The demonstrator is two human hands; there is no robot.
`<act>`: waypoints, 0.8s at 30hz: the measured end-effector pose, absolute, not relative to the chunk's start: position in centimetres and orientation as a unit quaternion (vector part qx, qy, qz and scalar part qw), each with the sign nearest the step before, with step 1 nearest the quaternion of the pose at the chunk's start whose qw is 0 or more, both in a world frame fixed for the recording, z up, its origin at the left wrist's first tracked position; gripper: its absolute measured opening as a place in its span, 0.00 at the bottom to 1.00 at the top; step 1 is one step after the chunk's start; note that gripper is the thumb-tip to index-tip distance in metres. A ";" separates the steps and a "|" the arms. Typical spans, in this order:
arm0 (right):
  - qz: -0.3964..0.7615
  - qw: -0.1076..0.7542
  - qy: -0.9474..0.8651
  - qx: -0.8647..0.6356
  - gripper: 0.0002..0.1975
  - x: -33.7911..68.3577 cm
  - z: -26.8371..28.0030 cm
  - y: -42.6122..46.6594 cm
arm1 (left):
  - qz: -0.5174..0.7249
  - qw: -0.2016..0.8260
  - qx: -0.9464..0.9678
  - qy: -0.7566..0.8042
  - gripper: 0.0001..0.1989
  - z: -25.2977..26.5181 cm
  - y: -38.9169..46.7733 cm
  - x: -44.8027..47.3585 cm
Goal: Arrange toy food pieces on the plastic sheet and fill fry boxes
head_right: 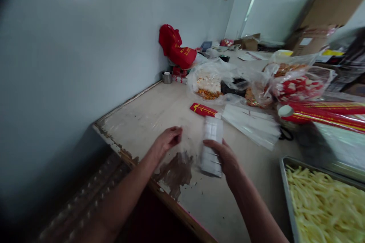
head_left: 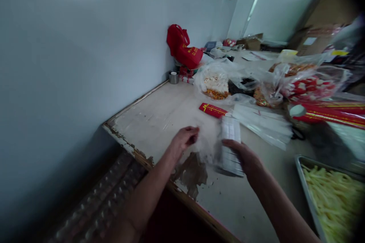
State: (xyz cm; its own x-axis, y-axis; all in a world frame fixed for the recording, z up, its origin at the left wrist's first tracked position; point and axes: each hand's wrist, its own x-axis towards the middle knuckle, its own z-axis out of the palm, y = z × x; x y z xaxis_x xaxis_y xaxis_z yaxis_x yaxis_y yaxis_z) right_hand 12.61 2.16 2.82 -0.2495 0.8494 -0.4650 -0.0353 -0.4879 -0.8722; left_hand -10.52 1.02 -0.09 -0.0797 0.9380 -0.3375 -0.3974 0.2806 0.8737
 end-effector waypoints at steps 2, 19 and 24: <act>0.693 0.320 -0.354 -0.540 0.26 14.9 2.2 2.6 | 0.498 0.599 0.272 0.565 0.26 -0.6 1.5 -14.1; 0.525 0.343 -0.537 -0.565 0.46 13.6 3.3 0.7 | 0.559 0.581 0.350 0.477 0.21 1.5 -1.1 -0.4; 0.666 0.329 -0.415 -0.525 0.29 16.7 2.9 0.8 | 0.486 0.664 0.288 0.491 0.26 -0.7 1.3 -3.2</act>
